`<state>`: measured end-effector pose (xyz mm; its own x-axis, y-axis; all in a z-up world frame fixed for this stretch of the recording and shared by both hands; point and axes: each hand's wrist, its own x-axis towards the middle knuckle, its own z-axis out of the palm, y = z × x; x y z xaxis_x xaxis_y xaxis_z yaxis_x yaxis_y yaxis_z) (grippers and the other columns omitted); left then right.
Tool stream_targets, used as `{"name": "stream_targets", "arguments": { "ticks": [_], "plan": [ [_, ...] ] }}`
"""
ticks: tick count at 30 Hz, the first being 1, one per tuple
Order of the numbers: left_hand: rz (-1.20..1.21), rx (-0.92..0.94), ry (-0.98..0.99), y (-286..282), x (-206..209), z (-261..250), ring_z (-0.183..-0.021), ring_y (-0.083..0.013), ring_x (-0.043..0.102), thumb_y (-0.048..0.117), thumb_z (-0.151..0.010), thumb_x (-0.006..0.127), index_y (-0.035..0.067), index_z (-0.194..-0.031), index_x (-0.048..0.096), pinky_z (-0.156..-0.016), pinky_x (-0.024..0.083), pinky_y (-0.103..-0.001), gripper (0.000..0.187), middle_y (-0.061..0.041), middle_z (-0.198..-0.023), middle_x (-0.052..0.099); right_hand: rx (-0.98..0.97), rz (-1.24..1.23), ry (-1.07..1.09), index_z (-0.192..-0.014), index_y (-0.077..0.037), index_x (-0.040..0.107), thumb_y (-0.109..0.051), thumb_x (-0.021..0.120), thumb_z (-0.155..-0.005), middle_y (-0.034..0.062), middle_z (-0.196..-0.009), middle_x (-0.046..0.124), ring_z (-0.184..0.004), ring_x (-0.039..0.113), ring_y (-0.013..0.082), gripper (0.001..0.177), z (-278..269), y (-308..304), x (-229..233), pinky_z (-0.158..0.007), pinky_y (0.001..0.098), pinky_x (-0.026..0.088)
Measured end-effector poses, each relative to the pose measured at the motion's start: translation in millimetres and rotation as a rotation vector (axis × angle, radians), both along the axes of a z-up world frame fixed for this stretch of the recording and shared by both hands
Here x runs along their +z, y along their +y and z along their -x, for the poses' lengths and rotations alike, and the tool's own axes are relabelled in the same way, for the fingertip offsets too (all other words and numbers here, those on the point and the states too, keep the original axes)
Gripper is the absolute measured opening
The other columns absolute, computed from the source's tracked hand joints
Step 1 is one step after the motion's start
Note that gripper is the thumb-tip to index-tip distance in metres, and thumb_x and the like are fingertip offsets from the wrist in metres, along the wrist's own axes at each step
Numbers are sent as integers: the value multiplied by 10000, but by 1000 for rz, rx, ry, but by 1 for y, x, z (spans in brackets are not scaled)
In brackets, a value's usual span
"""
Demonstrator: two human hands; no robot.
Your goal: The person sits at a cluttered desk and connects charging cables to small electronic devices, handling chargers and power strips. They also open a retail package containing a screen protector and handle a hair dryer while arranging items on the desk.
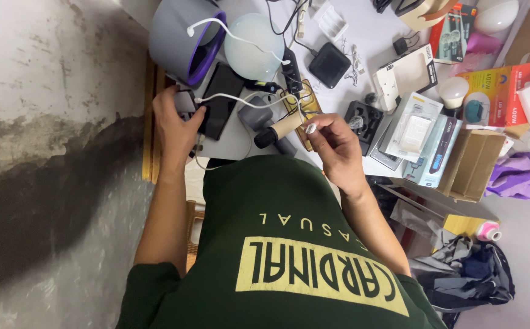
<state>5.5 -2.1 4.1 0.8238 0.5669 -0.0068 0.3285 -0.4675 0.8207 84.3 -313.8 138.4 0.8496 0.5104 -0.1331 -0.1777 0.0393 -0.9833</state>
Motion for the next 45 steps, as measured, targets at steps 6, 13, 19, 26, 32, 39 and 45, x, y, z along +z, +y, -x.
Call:
{"name": "stream_targets", "arguments": {
  "ticks": [6,13,19,26,32,39,45],
  "plan": [
    [-44,-80,-45,-16,63,12,-1235,-370,547,151,-825,901,72,-1348,547,-1044,496,-444,637,-188,-1325,461,-43,211,-96,-1105,-16,633,13,729,-1017,-42,-772,471,-686,389,39,134,4,-1,4,-640,206,330],
    [-65,-366,-272,-57,128,-4,-1174,-371,545,277,-722,980,81,-1309,559,-1000,513,-422,748,-200,-1303,422,-115,388,-304,-1232,-16,698,-91,527,-1134,42,-879,621,-814,574,139,211,9,12,42,-769,246,466],
    [-130,-580,-452,-92,152,-29,-1120,-342,570,255,-729,976,70,-1302,550,-947,502,-436,737,-126,-1239,560,-117,484,-603,-1186,-5,687,-81,607,-1091,143,-1110,722,-1001,708,267,145,12,18,69,-893,321,549],
    [-214,-741,-438,-102,165,-45,-1055,-309,560,246,-715,956,93,-1320,567,-924,495,-416,736,-98,-1166,553,-201,898,-822,-1111,-69,772,-83,771,-952,67,-1007,760,-753,631,263,159,19,9,88,-704,353,504],
    [-244,-869,-419,-103,170,-53,-1038,-303,560,264,-709,949,97,-1304,549,-923,490,-415,736,-103,-1149,541,-199,866,-941,-1160,-61,691,-21,708,-959,36,-1039,749,-951,605,260,206,18,-3,84,-840,393,483],
    [-195,-896,-452,-108,173,-59,-1046,-311,572,228,-687,951,87,-1341,547,-921,496,-423,782,-100,-1168,547,-273,434,-197,-1155,-12,553,-25,596,-1034,44,-1001,680,-855,637,91,129,29,-9,43,-733,242,511],
    [-209,-859,-431,-111,178,-65,-1063,-306,585,241,-679,947,103,-1318,566,-921,505,-425,757,-97,-1165,550,-378,192,-132,-1154,2,619,-13,746,-977,31,-1079,656,-969,600,70,218,28,-16,22,-839,222,517]
  ]
}}
